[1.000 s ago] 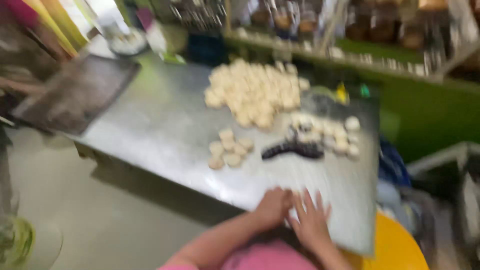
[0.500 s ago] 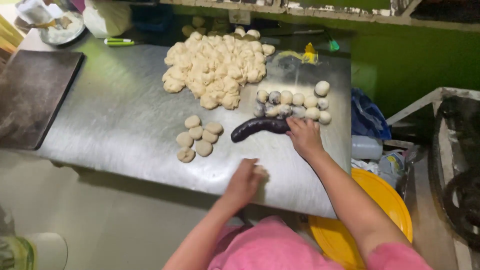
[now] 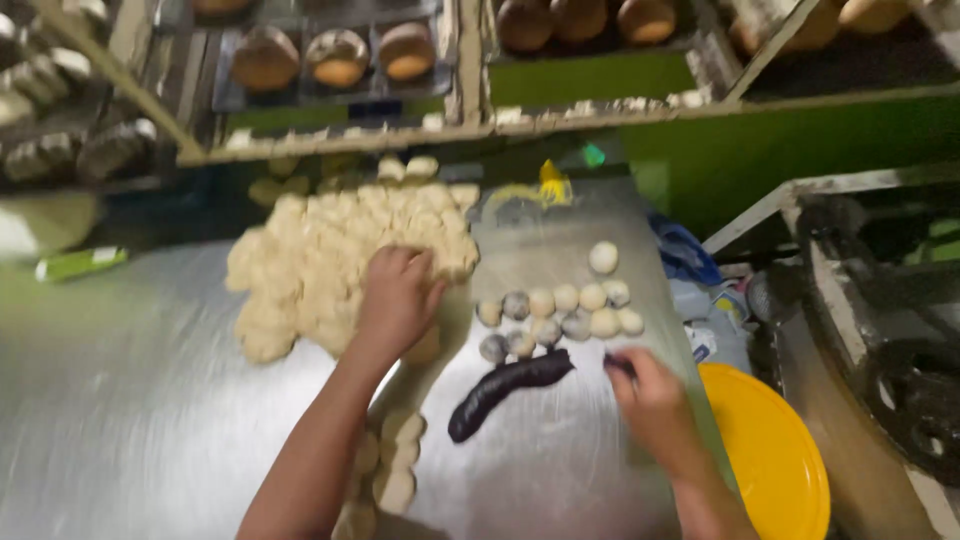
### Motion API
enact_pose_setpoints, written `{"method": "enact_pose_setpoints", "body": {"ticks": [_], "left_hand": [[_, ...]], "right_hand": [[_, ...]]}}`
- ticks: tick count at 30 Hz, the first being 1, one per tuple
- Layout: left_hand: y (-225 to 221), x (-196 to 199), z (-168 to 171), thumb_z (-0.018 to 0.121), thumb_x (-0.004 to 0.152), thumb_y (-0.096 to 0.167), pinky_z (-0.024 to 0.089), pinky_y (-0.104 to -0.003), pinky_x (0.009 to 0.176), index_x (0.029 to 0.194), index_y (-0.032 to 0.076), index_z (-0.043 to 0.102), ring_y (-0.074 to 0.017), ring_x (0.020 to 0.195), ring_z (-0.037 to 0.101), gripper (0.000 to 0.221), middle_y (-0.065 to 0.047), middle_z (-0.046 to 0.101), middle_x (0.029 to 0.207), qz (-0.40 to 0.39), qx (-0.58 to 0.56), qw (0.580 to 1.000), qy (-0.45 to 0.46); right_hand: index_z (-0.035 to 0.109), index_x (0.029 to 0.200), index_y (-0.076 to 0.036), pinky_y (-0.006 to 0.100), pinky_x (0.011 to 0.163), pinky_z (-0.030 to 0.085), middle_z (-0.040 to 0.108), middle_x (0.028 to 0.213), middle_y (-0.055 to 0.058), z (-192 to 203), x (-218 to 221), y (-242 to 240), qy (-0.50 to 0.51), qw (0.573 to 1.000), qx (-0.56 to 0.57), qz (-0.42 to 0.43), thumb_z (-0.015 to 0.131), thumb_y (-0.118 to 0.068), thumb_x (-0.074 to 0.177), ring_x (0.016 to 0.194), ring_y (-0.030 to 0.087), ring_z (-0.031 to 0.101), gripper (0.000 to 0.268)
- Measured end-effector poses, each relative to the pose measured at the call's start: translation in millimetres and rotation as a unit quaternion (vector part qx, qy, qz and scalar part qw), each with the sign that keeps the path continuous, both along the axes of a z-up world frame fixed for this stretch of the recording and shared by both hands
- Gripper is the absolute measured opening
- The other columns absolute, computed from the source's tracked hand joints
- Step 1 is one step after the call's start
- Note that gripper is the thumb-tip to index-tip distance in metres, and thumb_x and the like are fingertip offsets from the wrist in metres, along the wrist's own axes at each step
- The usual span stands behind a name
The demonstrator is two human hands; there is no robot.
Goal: Portion and shape dough into small balls on a metal work surface
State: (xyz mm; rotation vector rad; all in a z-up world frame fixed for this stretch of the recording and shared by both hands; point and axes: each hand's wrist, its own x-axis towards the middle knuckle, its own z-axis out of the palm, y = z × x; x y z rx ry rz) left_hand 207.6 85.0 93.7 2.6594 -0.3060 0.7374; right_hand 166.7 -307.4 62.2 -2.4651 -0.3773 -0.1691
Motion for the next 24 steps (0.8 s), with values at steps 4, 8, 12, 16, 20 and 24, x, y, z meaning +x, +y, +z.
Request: {"method": "enact_pose_setpoints", "body": {"ticks": [4,8,12,16,20,24], "left_hand": [[-15,180,-57,0.068,0.088,0.039,0.034,-0.055,0.112,0.137,0.007,0.061,-0.0355,0.110,0.058,0.059,-0.013,0.068,0.111,0.035,0.120,0.992,0.003],[-32,245,-73,0.044,0.097,0.018,0.040,-0.049,0.101,0.112,0.020,0.078,-0.0301,0.114,0.068,0.037,-0.007,0.076,0.116,0.097,0.210,0.916,0.329],[-56,225,-110,0.061,0.071,0.006,0.051,-0.047,0.071,0.082,0.011,0.070,-0.0361,0.083,0.062,0.015,-0.013,0.069,0.084,-0.047,0.059,0.991,0.108],[-147,38,-15,0.050,0.077,-0.002,0.038,-0.039,0.073,0.083,0.013,0.056,-0.0253,0.081,0.051,0.018,-0.006,0.055,0.082,-0.182,-0.178,0.966,0.034],[-215,-124,-62,0.051,0.092,0.013,0.040,-0.046,0.070,0.091,0.012,0.062,-0.0314,0.080,0.054,0.010,-0.013,0.058,0.085,-0.074,-0.118,0.984,0.114],[-245,-201,-131,0.066,0.083,0.017,0.045,-0.048,0.062,0.112,0.010,0.067,-0.0336,0.074,0.057,0.029,-0.010,0.055,0.082,-0.040,0.051,0.998,0.006]], "right_hand": [[0.066,0.113,-0.022,0.033,0.091,0.054,0.081,0.104,-0.004,-47,-44,-49,0.209,0.971,0.026,-0.110,0.078,-0.029,0.080,0.100,0.017,0.076,0.035],[0.074,0.121,-0.028,0.023,0.100,0.052,0.081,0.118,-0.008,-126,-77,-116,0.227,0.969,0.035,-0.087,0.089,-0.027,0.070,0.109,0.008,0.075,0.053],[0.081,0.117,-0.026,0.019,0.087,0.057,0.089,0.102,-0.007,-184,-98,-167,0.268,0.937,0.153,-0.162,0.088,-0.019,0.078,0.088,0.006,0.080,0.041],[0.079,0.122,-0.031,0.017,0.094,0.056,0.088,0.117,-0.016,-120,-91,-166,0.315,0.935,0.101,-0.128,0.070,-0.028,0.085,0.098,0.002,0.083,0.038],[0.074,0.125,-0.007,0.027,0.097,0.060,0.082,0.120,0.005,-94,-78,-166,0.263,0.910,0.316,0.046,0.064,-0.015,0.093,0.108,0.013,0.078,0.034],[0.078,0.113,-0.021,0.024,0.070,0.062,0.085,0.085,-0.006,-102,-67,-153,0.272,0.932,0.189,0.145,0.068,-0.026,0.090,0.074,0.007,0.075,0.026]]}}
